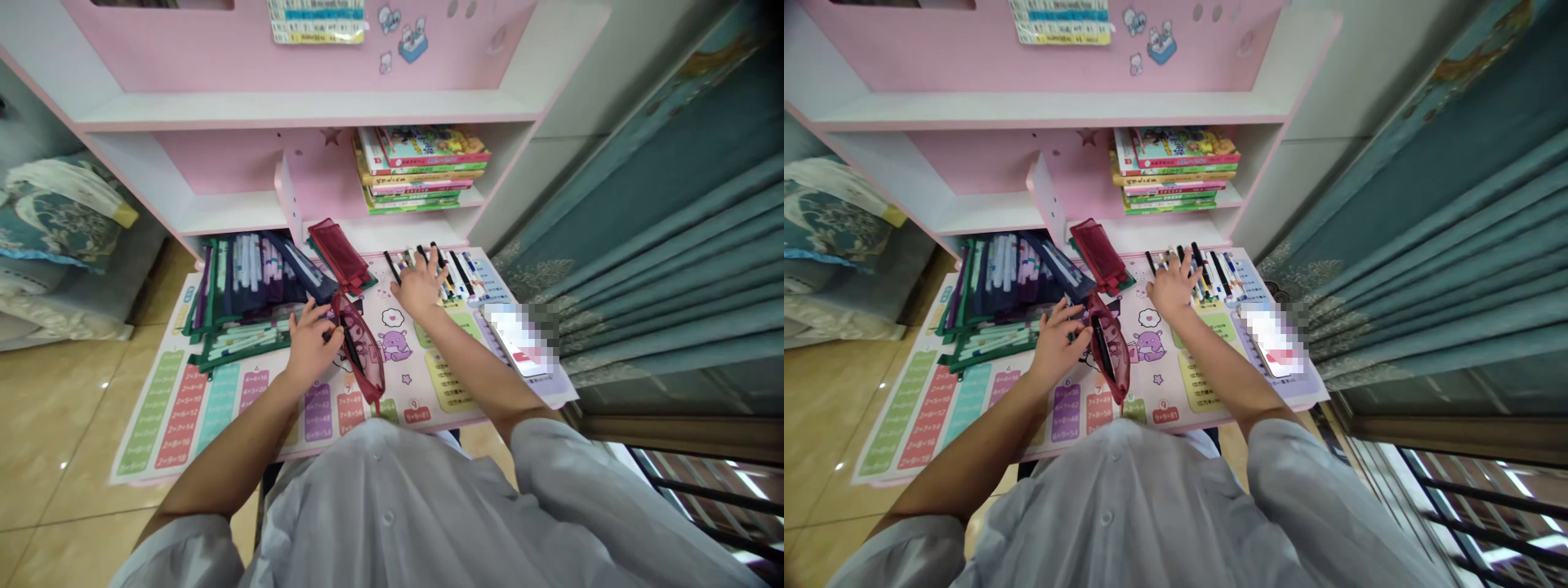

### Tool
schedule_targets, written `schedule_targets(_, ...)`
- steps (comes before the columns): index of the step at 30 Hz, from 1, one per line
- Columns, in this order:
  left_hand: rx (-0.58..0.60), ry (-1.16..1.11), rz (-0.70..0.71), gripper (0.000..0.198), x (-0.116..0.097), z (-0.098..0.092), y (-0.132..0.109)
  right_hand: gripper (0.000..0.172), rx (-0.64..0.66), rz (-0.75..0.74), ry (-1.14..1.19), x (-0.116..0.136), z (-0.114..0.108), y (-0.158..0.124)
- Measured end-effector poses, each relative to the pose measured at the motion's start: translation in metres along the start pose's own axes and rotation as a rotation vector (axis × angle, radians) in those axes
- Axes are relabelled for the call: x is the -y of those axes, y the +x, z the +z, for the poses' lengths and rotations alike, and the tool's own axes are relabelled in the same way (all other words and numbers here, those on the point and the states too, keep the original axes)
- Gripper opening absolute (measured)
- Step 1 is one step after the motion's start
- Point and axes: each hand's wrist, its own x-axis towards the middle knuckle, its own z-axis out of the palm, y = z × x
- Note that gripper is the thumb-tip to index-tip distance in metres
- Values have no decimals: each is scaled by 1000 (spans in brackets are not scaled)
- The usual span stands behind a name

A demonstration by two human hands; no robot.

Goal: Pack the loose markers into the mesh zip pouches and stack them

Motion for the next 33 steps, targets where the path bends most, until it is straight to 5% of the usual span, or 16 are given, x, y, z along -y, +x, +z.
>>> schedule_targets(6,12,-1,-3,26,0,-1,0,33,54,15,-147,-12,29,10)
schedule_targets(15,-3,-11,2,25,1,0,0,32,88,21,-108,-10,30,11)
schedule_targets(20,0,-8,8,25,1,0,0,20,15,-66,78,0,0,-10)
schedule_targets(27,0,-4,13,23,2,2,0,19,56,-226,404,19,-59,-75)
schedule_targets(33,11,3,19,22,1,0,0,17,261,-336,417,34,-58,-107)
